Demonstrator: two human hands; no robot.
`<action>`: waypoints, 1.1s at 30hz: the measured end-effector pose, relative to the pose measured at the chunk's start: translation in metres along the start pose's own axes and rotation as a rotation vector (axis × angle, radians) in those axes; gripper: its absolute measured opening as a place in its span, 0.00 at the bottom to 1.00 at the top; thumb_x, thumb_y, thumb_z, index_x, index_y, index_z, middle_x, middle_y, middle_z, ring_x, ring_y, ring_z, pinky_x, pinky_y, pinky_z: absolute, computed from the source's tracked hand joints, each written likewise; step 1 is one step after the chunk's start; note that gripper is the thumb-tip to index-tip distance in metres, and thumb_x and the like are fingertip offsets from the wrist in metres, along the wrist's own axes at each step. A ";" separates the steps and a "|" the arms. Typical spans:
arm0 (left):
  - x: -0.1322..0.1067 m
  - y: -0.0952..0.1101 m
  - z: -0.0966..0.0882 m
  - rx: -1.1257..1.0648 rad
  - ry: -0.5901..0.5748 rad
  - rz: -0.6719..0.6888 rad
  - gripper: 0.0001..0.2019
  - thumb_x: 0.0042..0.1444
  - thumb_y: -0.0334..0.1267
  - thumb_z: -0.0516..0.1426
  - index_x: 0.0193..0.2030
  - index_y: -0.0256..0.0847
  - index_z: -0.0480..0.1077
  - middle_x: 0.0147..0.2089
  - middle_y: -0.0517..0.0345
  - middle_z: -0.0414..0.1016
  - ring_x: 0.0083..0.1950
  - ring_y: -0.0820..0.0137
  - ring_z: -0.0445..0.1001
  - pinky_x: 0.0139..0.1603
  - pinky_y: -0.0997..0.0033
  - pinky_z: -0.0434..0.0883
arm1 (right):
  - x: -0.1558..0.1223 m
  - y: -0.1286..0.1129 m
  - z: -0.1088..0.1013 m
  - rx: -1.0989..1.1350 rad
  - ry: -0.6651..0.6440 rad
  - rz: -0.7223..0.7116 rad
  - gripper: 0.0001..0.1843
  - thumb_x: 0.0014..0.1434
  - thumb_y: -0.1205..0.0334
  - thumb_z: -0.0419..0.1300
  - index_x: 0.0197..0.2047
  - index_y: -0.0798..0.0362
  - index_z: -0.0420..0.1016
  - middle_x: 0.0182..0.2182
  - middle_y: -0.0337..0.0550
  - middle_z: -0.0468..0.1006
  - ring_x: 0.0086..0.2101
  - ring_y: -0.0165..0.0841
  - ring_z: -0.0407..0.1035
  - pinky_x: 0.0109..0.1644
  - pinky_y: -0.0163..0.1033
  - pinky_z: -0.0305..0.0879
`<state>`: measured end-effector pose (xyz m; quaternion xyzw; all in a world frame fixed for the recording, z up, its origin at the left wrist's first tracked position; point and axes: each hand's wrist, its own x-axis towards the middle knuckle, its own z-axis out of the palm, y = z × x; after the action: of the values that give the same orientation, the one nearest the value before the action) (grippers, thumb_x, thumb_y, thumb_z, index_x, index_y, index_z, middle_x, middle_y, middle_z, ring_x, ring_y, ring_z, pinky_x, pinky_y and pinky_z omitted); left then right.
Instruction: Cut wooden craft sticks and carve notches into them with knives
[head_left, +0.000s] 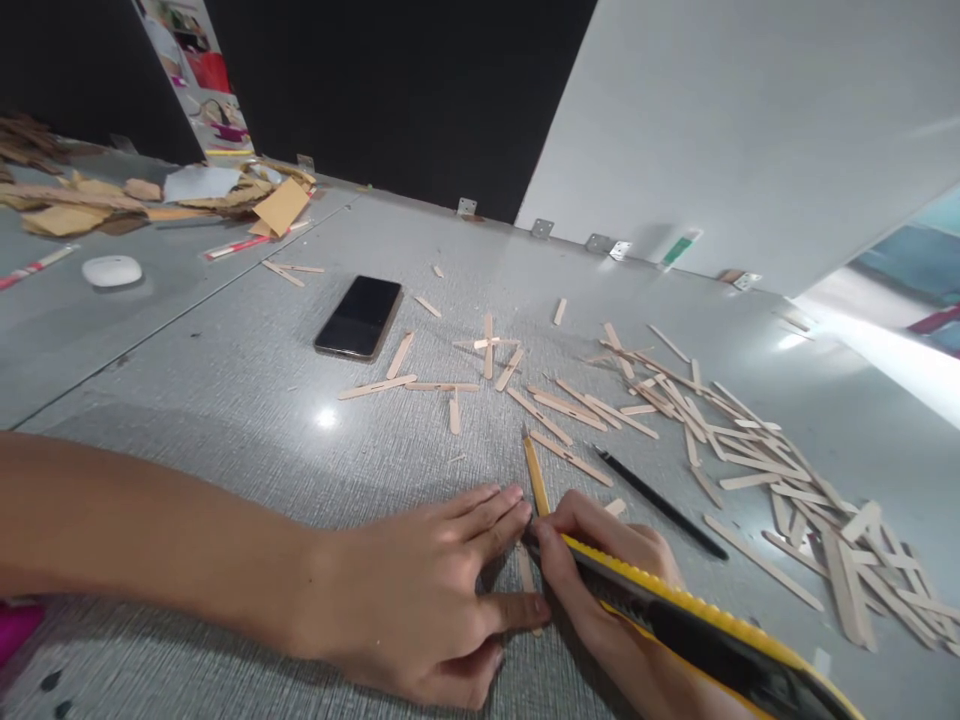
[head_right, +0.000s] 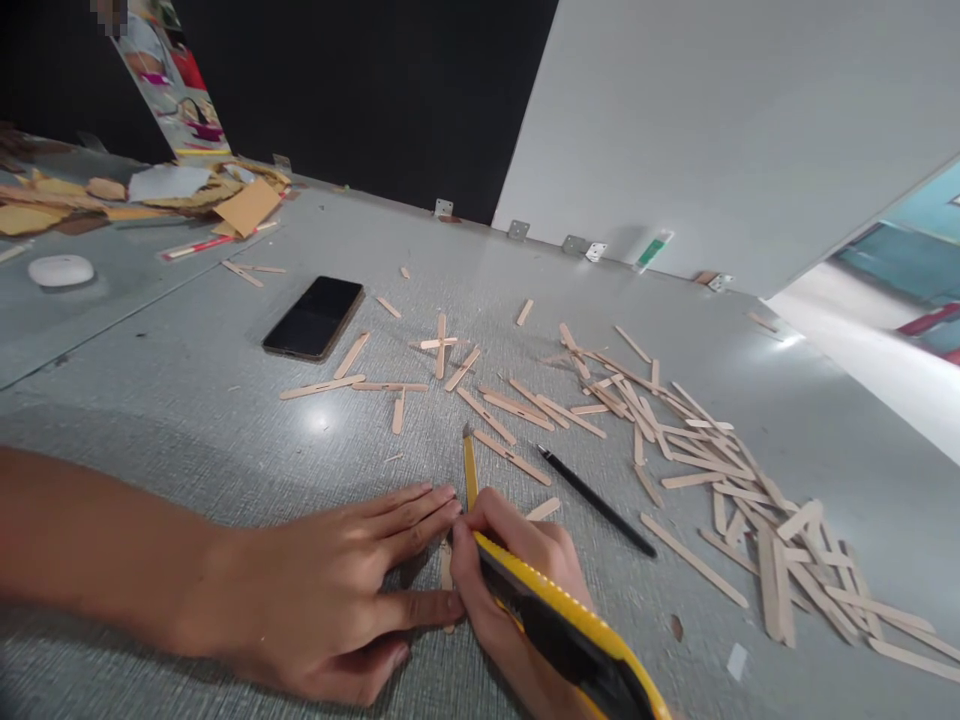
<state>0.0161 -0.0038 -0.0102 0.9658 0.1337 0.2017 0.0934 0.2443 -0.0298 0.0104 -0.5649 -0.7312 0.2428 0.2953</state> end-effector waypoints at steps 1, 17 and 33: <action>0.001 0.001 0.000 0.013 -0.002 0.001 0.25 0.70 0.43 0.55 0.70 0.35 0.70 0.76 0.27 0.62 0.78 0.40 0.60 0.77 0.45 0.61 | 0.002 -0.001 0.000 -0.028 0.002 -0.019 0.16 0.71 0.56 0.57 0.29 0.43 0.65 0.22 0.37 0.74 0.24 0.37 0.68 0.34 0.45 0.67; 0.002 0.003 -0.002 0.076 -0.025 0.003 0.25 0.70 0.43 0.54 0.70 0.35 0.70 0.73 0.29 0.67 0.77 0.43 0.63 0.78 0.44 0.60 | 0.009 -0.004 -0.013 -0.119 -0.087 -0.188 0.18 0.72 0.58 0.56 0.28 0.46 0.66 0.20 0.32 0.72 0.21 0.31 0.66 0.30 0.40 0.63; 0.001 0.000 0.001 0.013 -0.006 0.013 0.24 0.69 0.43 0.55 0.69 0.36 0.71 0.76 0.27 0.61 0.79 0.39 0.58 0.78 0.44 0.60 | 0.007 0.003 -0.011 -0.078 -0.065 -0.124 0.20 0.74 0.55 0.54 0.27 0.45 0.63 0.21 0.34 0.69 0.21 0.33 0.63 0.25 0.39 0.63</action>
<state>0.0173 -0.0035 -0.0105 0.9678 0.1283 0.1986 0.0860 0.2528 -0.0224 0.0178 -0.5215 -0.7829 0.2138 0.2636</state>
